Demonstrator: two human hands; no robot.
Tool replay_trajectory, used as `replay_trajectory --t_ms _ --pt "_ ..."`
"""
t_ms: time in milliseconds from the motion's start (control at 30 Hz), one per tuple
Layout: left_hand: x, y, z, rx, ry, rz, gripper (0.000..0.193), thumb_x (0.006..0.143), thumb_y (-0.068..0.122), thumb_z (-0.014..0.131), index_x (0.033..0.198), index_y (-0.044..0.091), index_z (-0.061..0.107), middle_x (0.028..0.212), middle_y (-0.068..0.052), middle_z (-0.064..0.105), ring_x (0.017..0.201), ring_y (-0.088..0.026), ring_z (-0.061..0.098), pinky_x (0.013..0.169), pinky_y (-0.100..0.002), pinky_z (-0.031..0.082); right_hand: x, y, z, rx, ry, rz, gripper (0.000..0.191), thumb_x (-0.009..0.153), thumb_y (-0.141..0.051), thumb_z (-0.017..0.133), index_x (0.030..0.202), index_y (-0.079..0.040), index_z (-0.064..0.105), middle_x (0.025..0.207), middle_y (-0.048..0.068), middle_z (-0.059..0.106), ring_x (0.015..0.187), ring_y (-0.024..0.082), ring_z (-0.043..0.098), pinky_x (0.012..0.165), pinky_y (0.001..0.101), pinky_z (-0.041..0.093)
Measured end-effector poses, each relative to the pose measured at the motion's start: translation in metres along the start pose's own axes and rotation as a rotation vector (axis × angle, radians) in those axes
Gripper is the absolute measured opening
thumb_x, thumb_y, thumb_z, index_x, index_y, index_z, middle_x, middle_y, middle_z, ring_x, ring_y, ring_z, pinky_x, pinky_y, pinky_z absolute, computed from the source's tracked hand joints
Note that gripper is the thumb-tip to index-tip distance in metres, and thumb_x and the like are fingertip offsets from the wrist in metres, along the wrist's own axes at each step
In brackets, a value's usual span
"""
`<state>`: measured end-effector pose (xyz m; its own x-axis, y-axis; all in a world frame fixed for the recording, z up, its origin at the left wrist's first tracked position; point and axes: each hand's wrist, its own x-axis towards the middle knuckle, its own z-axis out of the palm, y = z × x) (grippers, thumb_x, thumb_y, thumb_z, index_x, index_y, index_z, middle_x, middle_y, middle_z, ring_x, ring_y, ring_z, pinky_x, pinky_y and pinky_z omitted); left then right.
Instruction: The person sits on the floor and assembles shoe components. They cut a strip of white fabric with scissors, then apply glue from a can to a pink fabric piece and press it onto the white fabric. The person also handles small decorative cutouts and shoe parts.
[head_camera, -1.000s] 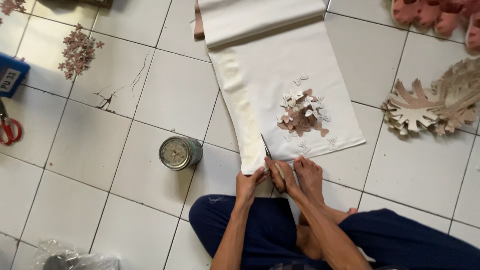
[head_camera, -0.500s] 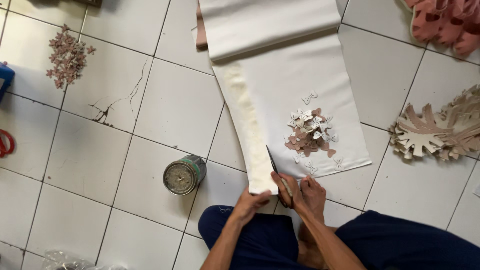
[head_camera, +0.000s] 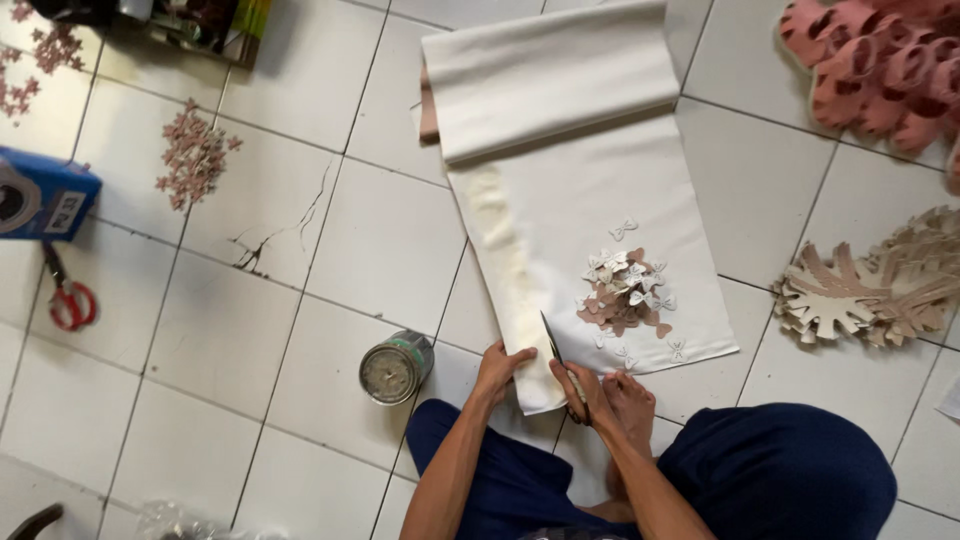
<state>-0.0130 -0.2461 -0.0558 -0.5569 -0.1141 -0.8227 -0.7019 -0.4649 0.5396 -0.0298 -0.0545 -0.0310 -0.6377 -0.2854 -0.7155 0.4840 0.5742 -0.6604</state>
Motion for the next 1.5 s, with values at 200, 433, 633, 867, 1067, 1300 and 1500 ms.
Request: replay_trajectory --t_ms 200,433,633,867,1067,1300,1500 --pt "-0.006 -0.022 -0.004 -0.029 -0.069 0.021 0.054 0.081 0.012 0.082 0.126 -0.009 0.061 0.110 -0.019 0.074 0.090 -0.024 0.076 0.079 -0.035 0.064 0.023 0.005 0.005 0.022 -0.009 -0.102 0.059 0.102 -0.057 0.047 0.094 -0.001 0.066 0.070 0.011 0.062 0.062 0.019 0.056 0.061 0.0351 0.045" --pt "-0.019 -0.027 -0.005 -0.058 -0.078 0.125 0.054 0.079 0.006 0.084 0.125 -0.012 0.062 0.109 -0.021 0.074 0.090 -0.024 0.075 0.079 -0.035 0.064 0.037 0.004 0.011 0.037 -0.020 -0.172 0.066 0.103 -0.061 0.042 0.104 0.000 0.068 0.083 0.012 0.069 0.076 0.018 0.061 0.072 0.0331 0.049" --pt "-0.014 -0.033 -0.011 -0.054 -0.090 0.118 0.053 0.079 0.006 0.083 0.124 -0.013 0.062 0.109 -0.022 0.075 0.089 -0.025 0.076 0.080 -0.035 0.065 0.037 0.000 0.011 0.022 0.019 -0.129 0.067 0.101 -0.062 0.044 0.099 0.000 0.070 0.080 0.012 0.071 0.072 0.019 0.065 0.070 0.0351 0.051" --pt "-0.011 -0.037 -0.014 -0.042 -0.088 0.094 0.053 0.078 0.007 0.084 0.122 -0.011 0.062 0.107 -0.020 0.075 0.088 -0.025 0.075 0.080 -0.036 0.065 0.049 -0.013 0.012 -0.008 0.122 -0.248 0.062 0.098 -0.059 0.051 0.088 -0.001 0.071 0.070 0.010 0.069 0.063 0.018 0.064 0.061 0.0356 0.050" --pt "-0.009 -0.041 -0.015 -0.065 -0.109 0.119 0.052 0.079 0.006 0.084 0.123 -0.009 0.061 0.109 -0.019 0.075 0.091 -0.024 0.076 0.081 -0.036 0.065 0.063 -0.022 0.013 -0.016 0.122 -0.221 0.069 0.098 -0.063 0.050 0.080 0.001 0.068 0.064 0.012 0.064 0.060 0.018 0.057 0.059 0.0350 0.046" --pt "-0.009 -0.039 -0.020 -0.030 -0.137 0.097 0.052 0.079 0.007 0.085 0.124 -0.009 0.063 0.109 -0.019 0.075 0.090 -0.023 0.076 0.081 -0.035 0.064 0.083 -0.042 0.014 -0.008 0.158 -0.259 0.072 0.100 -0.066 0.047 0.070 -0.003 0.059 0.057 0.005 0.053 0.056 0.015 0.052 0.055 0.0326 0.043" --pt "-0.011 -0.038 -0.023 -0.039 -0.147 0.123 0.050 0.080 0.007 0.084 0.123 -0.010 0.063 0.108 -0.019 0.075 0.090 -0.023 0.075 0.082 -0.036 0.064 0.089 -0.051 0.011 0.045 0.118 -0.182 0.075 0.097 -0.070 0.049 0.068 -0.003 0.060 0.055 0.004 0.051 0.052 0.016 0.049 0.050 0.0348 0.039"
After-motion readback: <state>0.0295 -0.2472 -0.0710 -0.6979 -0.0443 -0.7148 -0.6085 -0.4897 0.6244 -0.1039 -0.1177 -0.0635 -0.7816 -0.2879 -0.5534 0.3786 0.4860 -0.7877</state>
